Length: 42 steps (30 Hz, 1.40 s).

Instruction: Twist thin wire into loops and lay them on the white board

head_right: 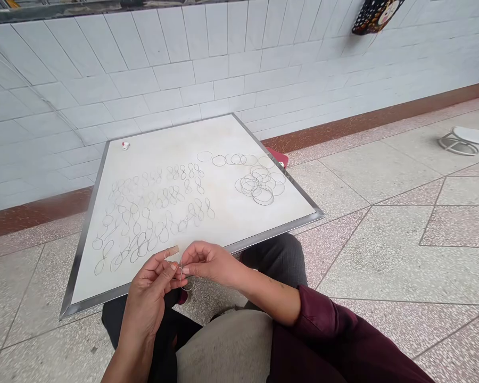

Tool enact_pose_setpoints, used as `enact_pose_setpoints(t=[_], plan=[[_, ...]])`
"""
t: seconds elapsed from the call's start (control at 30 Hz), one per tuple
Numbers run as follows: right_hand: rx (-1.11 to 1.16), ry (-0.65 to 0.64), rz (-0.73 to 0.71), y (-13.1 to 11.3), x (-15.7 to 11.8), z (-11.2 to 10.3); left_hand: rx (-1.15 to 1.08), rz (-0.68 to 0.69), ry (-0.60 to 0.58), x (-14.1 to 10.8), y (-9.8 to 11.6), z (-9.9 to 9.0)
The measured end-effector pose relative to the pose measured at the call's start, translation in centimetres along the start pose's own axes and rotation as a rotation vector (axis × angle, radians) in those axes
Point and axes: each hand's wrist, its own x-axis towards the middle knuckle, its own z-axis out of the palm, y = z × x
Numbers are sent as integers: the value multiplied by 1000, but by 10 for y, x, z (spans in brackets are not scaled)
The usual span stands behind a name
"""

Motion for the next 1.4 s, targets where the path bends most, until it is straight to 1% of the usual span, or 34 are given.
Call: enact_pose_setpoints(t=[0.17,0.43,0.7,0.93,1.2,1.4], plan=[[-23,52,-27,3,-3,4,-1,20,19,-4,2,2],[-23,98,-12,0,-7,8,7,41,11,-8,1,0],[8,50,23,-4,-9,8,11,15,12,-10,2,1],[12,72,-6,0,-9,8,14,23,15,-10,1,1],[-44,86,-18,-2,-9,8,13,25,2,-8,-2,-1],[-12,18,-56,2,-8,6,6,3,-9,-7,-2,-1]])
